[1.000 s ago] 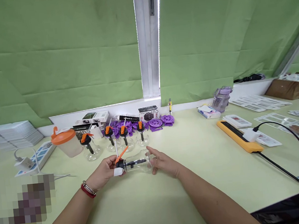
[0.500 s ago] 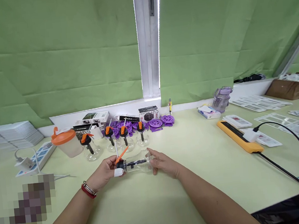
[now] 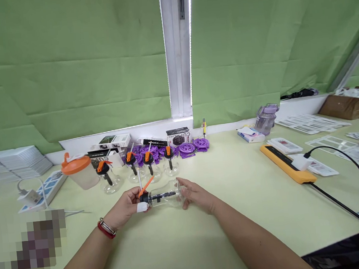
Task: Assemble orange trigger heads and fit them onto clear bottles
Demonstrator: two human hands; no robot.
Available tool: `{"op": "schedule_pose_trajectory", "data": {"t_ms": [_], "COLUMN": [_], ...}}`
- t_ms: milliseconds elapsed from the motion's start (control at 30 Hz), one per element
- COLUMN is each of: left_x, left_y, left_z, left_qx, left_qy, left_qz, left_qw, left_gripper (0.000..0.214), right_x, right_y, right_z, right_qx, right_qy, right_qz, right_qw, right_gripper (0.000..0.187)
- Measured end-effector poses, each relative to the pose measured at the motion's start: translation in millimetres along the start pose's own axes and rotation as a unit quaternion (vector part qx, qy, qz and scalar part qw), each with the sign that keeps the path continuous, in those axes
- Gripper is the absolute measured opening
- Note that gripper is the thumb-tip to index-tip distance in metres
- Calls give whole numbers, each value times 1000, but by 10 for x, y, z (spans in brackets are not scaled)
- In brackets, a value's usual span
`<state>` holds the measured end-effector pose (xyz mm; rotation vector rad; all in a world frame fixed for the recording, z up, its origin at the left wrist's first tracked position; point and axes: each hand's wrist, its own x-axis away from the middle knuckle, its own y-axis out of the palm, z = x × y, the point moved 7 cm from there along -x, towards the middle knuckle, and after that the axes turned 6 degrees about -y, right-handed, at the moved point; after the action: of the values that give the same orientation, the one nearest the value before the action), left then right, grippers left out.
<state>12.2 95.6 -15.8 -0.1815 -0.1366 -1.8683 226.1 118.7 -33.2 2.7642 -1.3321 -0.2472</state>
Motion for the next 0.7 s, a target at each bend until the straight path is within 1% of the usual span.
{"op": "schedule_pose_trajectory", "data": {"t_ms": [67, 100, 133, 267, 333, 400, 467, 500, 600, 633, 700], "left_x": [-1, 0, 2, 10, 12, 10, 7, 5, 4, 6, 11], "left_y": [-10, -7, -2, 26, 37, 37, 20, 10, -5, -2, 13], "left_z": [9, 11, 13, 13, 12, 12, 7, 3, 1, 4, 16], "left_qx": [4, 3, 2, -2, -1, -1, -1, -1, 2, 2, 1], "left_qy": [6, 7, 7, 5, 3, 2, 0, -1, 4, 6, 11], "left_qz": [1, -1, -3, -8, -11, -12, -6, -4, -3, -7, -16], "left_qw": [1000, 1000, 1000, 1000, 1000, 1000, 1000, 1000, 1000, 1000, 1000], "left_gripper": [35, 34, 34, 34, 34, 34, 34, 34, 34, 34, 32], "right_x": [19, 23, 21, -15, -27, -26, -12, -2, 21, 23, 15], "right_y": [-5, -3, 2, 19, 24, 32, 35, 35, 35, 39, 46], "right_z": [-33, -36, -31, 47, 86, 80, 28, -2, -58, -58, -44], "right_qx": [-2, 0, 2, -3, 3, 12, 15, 15, 13, 10, 4], "right_qy": [-8, -5, -1, 36, 54, 50, 24, 11, -5, -1, 10], "right_qz": [-1, -2, -3, 10, 11, 4, -4, -6, -6, -7, -6], "right_qw": [1000, 1000, 1000, 999, 998, 999, 1000, 1000, 1000, 1000, 1000], "right_gripper": [76, 79, 78, 62, 59, 60, 58, 59, 79, 81, 76]}}
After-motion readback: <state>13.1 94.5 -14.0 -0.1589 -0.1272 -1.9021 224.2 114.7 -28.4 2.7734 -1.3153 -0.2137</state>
